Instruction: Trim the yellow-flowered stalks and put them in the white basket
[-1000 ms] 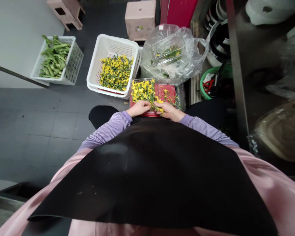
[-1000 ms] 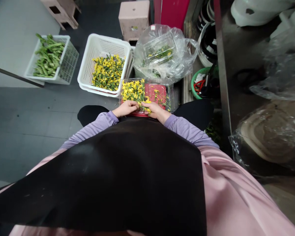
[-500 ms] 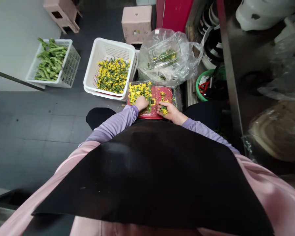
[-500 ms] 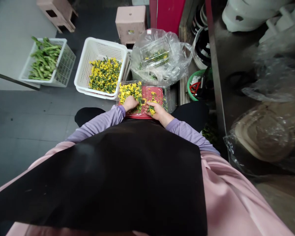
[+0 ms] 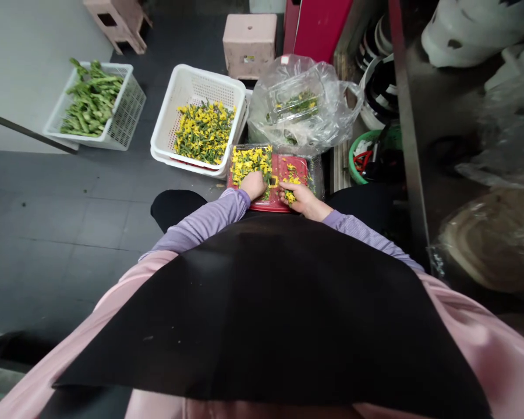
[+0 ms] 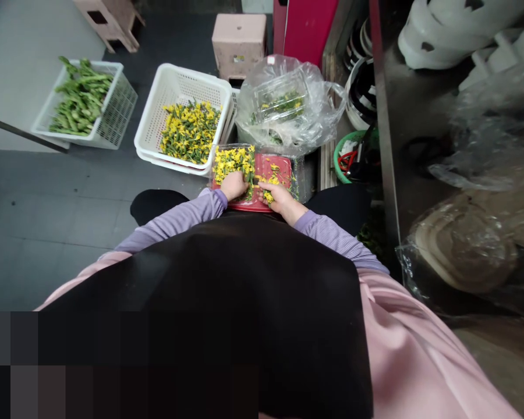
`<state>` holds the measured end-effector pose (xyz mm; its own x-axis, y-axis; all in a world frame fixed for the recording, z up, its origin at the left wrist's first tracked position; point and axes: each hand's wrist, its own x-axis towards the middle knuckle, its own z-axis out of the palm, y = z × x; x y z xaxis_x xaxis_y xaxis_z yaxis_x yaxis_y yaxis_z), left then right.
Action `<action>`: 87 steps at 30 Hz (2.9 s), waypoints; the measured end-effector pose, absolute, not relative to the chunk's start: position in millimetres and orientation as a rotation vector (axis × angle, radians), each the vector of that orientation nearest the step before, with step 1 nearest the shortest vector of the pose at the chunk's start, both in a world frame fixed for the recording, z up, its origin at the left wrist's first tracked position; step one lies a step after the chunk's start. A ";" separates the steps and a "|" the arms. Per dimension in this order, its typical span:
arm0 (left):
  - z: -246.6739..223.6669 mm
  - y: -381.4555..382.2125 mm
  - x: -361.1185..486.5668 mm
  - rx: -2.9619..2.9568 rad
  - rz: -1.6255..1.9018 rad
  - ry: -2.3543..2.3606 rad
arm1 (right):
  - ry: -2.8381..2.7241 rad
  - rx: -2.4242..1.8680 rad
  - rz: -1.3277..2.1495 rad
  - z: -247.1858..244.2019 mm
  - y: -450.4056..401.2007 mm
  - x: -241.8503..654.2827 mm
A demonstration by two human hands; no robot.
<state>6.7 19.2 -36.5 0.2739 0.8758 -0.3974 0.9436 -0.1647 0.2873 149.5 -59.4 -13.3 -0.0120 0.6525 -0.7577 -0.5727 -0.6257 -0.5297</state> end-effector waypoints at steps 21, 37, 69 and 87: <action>3.4 -20.6 -36.8 1.338 0.180 1.177 | -0.438 -1.351 1.724 -23.1 -62.9 136.6; -43.1 38.8 28.1 1.336 0.200 1.593 | -0.087 -1.233 1.860 -20.6 -63.7 156.8; 8.4 -25.4 -24.9 1.288 0.306 1.331 | -0.424 -1.356 1.761 -20.7 -42.8 119.6; 4.7 -20.5 -35.6 1.122 0.301 1.138 | -0.345 -1.220 1.733 -19.2 -46.3 135.0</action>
<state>-35.6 -20.5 4.7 0.4467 0.6944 -0.5641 0.3252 0.4614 0.8255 135.0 -46.3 -19.2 -0.0462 0.8177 -0.5738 -0.5359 -0.5050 -0.6766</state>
